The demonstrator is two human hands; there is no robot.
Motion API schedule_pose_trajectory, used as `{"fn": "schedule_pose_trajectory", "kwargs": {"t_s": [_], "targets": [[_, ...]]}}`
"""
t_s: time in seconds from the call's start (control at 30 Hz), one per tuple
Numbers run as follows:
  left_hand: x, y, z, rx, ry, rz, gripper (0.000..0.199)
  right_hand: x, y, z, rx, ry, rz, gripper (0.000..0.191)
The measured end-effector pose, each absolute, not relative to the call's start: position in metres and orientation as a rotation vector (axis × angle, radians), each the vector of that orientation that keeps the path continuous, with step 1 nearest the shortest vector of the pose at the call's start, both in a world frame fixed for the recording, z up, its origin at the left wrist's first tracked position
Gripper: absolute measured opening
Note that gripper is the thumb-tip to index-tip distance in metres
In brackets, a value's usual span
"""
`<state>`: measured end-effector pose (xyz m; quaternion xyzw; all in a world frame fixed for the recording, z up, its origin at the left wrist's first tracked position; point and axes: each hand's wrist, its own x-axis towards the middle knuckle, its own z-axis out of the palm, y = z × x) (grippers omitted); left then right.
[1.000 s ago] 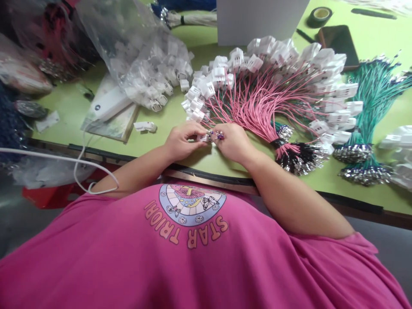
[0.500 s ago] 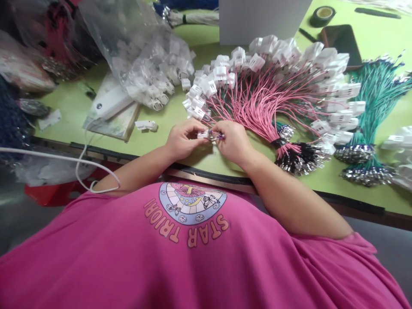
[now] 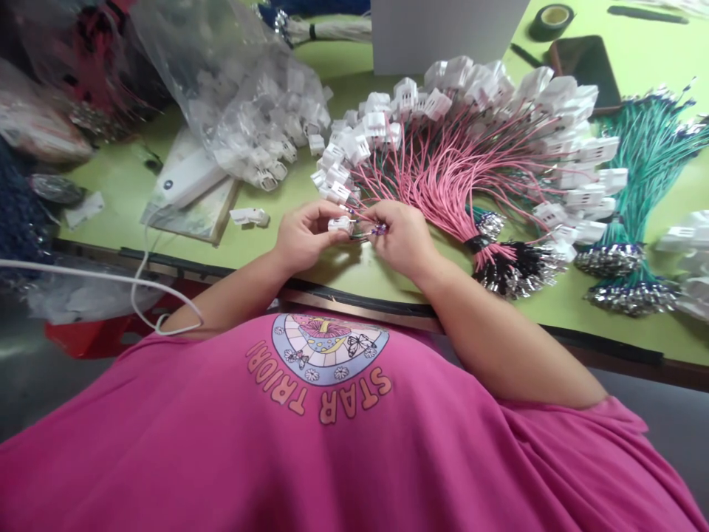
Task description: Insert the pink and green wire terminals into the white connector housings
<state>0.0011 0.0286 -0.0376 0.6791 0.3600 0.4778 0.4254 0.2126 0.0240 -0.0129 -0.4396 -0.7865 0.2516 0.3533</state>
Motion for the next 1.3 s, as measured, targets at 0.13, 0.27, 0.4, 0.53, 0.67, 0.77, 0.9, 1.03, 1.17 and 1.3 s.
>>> {"fn": "schedule_pose_trajectory", "kwargs": {"t_s": [0.13,0.27,0.4,0.53,0.67,0.77,0.9,1.03,1.17,1.3], "targets": [[0.000,0.030,-0.041,1.823,0.907,1.201,0.034,0.212,0.024,-0.015,-1.206,-2.065,0.650,0.014],[0.002,0.029,-0.036,2.085,0.873,1.183,0.022,0.209,0.022,-0.014,-1.277,-2.163,0.643,0.011],[0.006,0.028,-0.031,2.186,0.885,1.131,0.019,0.206,0.022,-0.012,-1.330,-2.204,0.671,0.011],[0.006,0.028,-0.032,2.048,0.913,1.128,0.023,0.208,0.023,-0.009,-1.338,-2.179,0.696,0.013],[0.004,0.025,-0.028,1.600,0.923,1.084,0.040,0.213,0.024,-0.006,-1.239,-2.072,0.716,0.016],[0.002,0.023,-0.022,1.360,0.967,1.035,0.044,0.217,0.022,-0.004,-1.088,-1.984,0.653,0.018],[0.001,0.023,-0.020,1.265,0.984,1.025,0.047,0.220,0.018,0.000,-0.968,-1.923,0.647,0.021],[0.000,0.024,-0.023,1.336,1.004,1.019,0.049,0.220,0.014,0.001,-1.115,-2.000,0.712,0.021],[0.000,0.025,-0.025,1.369,1.003,1.026,0.050,0.220,0.011,-0.003,-1.201,-2.000,0.662,0.019],[0.001,0.025,-0.025,1.375,1.010,1.040,0.051,0.222,0.009,-0.004,-1.203,-2.048,0.570,0.019]]}}
